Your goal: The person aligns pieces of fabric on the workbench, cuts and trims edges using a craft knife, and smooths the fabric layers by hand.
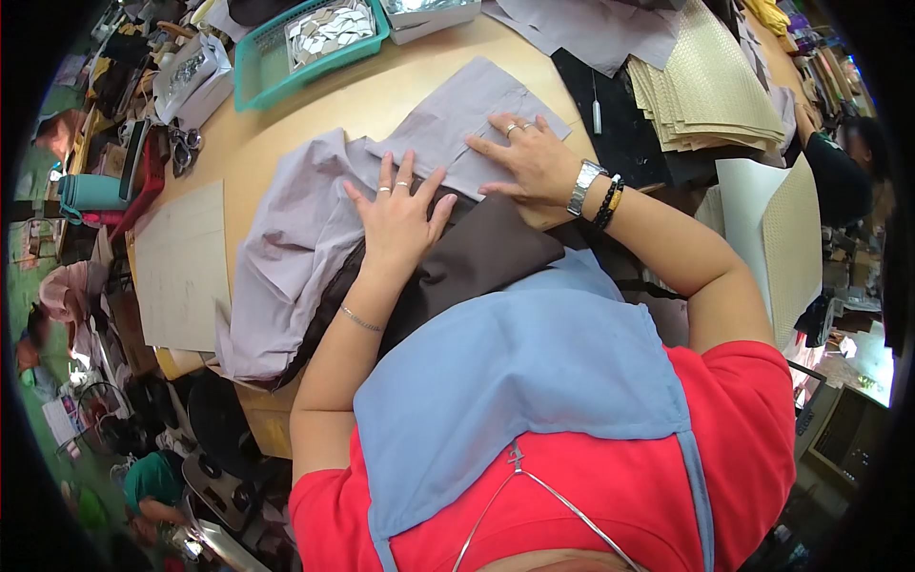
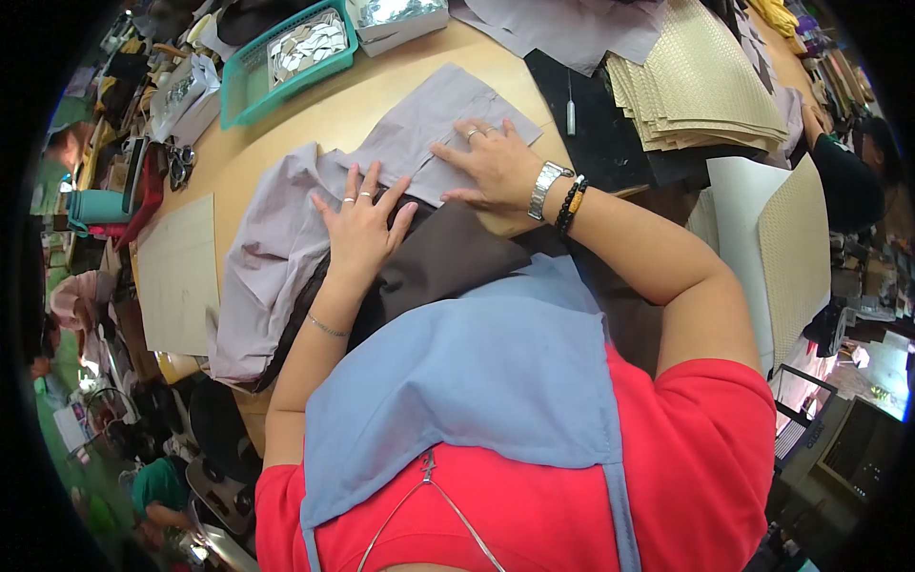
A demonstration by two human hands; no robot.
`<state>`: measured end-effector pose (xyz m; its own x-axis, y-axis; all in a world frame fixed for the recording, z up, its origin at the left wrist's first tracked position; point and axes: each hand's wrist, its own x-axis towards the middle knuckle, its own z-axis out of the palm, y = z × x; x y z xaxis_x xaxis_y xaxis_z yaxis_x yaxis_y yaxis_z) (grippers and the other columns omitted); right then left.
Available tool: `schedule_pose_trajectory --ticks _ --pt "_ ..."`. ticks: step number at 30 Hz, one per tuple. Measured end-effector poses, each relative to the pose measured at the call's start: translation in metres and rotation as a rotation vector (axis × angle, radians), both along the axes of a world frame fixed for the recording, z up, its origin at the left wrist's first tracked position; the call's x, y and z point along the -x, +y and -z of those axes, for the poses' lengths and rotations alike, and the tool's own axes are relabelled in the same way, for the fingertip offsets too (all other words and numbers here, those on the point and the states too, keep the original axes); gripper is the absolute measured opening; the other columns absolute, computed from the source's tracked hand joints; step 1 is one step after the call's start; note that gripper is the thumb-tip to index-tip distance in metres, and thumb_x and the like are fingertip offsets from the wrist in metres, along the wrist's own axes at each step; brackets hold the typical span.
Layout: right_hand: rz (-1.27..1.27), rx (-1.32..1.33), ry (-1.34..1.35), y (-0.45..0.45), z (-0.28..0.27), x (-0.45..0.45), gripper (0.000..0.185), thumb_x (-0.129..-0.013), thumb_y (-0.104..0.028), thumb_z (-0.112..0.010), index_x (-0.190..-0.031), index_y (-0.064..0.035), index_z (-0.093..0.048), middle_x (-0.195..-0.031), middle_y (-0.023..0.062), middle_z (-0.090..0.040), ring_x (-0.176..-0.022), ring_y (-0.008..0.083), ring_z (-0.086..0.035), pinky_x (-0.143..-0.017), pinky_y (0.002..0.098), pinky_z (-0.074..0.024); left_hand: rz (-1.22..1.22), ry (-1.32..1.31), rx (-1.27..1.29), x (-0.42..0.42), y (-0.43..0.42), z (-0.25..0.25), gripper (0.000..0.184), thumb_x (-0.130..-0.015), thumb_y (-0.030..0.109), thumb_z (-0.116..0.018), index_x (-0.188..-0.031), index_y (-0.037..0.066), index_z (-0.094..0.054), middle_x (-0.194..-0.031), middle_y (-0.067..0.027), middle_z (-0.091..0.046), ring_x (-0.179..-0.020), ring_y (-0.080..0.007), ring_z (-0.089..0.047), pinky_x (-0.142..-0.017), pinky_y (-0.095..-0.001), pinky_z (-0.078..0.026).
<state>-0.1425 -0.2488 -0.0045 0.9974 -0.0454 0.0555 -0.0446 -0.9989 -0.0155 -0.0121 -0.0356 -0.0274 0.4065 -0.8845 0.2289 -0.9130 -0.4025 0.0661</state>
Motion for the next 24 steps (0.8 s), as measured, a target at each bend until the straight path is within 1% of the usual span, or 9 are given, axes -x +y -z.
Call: schedule_pose_trajectory --ticks 1,3,6,9,12,15,18,21,24 --pt "-0.027 -0.036 -0.023 0.000 0.002 -0.001 0.076 -0.086 -0.061 -0.058 -0.140 -0.0089 -0.046 -0.134 0.0206 -0.048 -0.128 0.0354 -0.046 -0.099 0.0581 -0.0402 0.003 -0.021 0.010 0.000 0.001 -0.001 0.046 -0.091 0.055 -0.053 -0.129 0.030 -0.061 -0.146 -0.0092 -0.047 -0.139 -0.0331 -0.037 -0.098 -0.0810 -0.012" --pt "-0.079 -0.105 -0.072 -0.001 0.009 -0.004 0.074 -0.086 -0.061 -0.057 -0.138 -0.0092 -0.047 -0.133 0.0207 -0.049 -0.128 0.0346 -0.047 -0.100 0.0605 -0.0387 0.020 -0.032 0.045 0.001 0.001 -0.001 0.046 -0.090 0.054 -0.056 -0.126 0.027 -0.064 -0.144 -0.0116 -0.049 -0.139 -0.0342 -0.038 -0.099 -0.0808 -0.008" --pt "-0.058 -0.147 -0.078 0.005 0.014 -0.006 0.072 -0.086 -0.058 -0.059 -0.138 -0.0099 -0.048 -0.132 0.0180 -0.050 -0.126 0.0337 -0.048 -0.098 0.0591 -0.0404 0.019 -0.038 0.068 0.002 0.002 0.000 0.046 -0.088 0.054 -0.058 -0.122 0.025 -0.066 -0.143 -0.0119 -0.049 -0.139 -0.0339 -0.036 -0.100 -0.0808 -0.006" --pt "-0.062 -0.107 -0.056 0.011 0.010 -0.005 0.069 -0.086 -0.057 -0.060 -0.135 -0.0095 -0.049 -0.131 0.0167 -0.051 -0.125 0.0327 -0.049 -0.096 0.0575 -0.0416 0.004 -0.043 0.061 0.004 0.004 -0.001 0.045 -0.088 0.054 -0.058 -0.121 0.024 -0.067 -0.144 -0.0111 -0.049 -0.140 -0.0329 -0.035 -0.100 -0.0809 -0.006" --pt "-0.135 -0.153 -0.145 0.009 0.016 -0.009 0.062 -0.089 -0.052 -0.059 -0.133 -0.0095 -0.050 -0.131 0.0162 -0.052 -0.124 0.0319 -0.049 -0.096 0.0546 -0.0428 -0.003 -0.048 0.050 0.004 0.005 -0.003 0.045 -0.088 0.054 -0.059 -0.119 0.023 -0.067 -0.144 -0.0107 -0.049 -0.140 -0.0325 -0.035 -0.099 -0.0809 -0.006" --pt "-0.126 -0.167 -0.143 0.015 0.015 -0.012 0.058 -0.089 -0.048 -0.060 -0.131 -0.0079 -0.054 -0.125 0.0149 -0.054 -0.120 0.0323 -0.052 -0.097 0.0466 -0.0425 -0.003 -0.046 0.050 0.004 0.006 -0.006 0.044 -0.088 0.053 -0.059 -0.119 0.023 -0.067 -0.144 -0.0103 -0.049 -0.139 -0.0325 -0.036 -0.099 -0.0808 -0.007" --pt "-0.107 -0.122 -0.114 0.024 0.004 -0.010 0.058 -0.089 -0.047 -0.061 -0.130 -0.0068 -0.055 -0.125 0.0137 -0.054 -0.119 0.0311 -0.052 -0.098 0.0468 -0.0426 0.008 -0.042 0.042 0.003 0.008 -0.010 0.043 -0.088 0.052 -0.060 -0.118 0.022 -0.067 -0.144 -0.0099 -0.049 -0.139 -0.0326 -0.036 -0.099 -0.0808 -0.008" --pt "-0.152 -0.206 -0.103 0.024 0.009 -0.013 0.055 -0.092 -0.048 -0.055 -0.130 -0.0080 -0.051 -0.130 0.0167 -0.053 -0.122 0.0328 -0.051 -0.099 0.0533 -0.0416 0.019 -0.028 0.036 0.002 0.008 -0.010 0.043 -0.088 0.051 -0.060 -0.119 0.022 -0.067 -0.143 -0.0096 -0.049 -0.138 -0.0326 -0.037 -0.099 -0.0808 -0.008" --pt "-0.130 -0.225 -0.065 0.026 0.012 -0.015 0.054 -0.092 -0.047 -0.055 -0.135 -0.0154 -0.050 -0.132 0.0171 -0.051 -0.126 0.0326 -0.048 -0.098 0.0578 -0.0407 0.001 -0.019 0.011 0.000 0.010 -0.005 0.043 -0.088 0.053 -0.060 -0.121 0.026 -0.066 -0.144 -0.0062 -0.050 -0.139 -0.0300 -0.037 -0.099 -0.0806 -0.008"
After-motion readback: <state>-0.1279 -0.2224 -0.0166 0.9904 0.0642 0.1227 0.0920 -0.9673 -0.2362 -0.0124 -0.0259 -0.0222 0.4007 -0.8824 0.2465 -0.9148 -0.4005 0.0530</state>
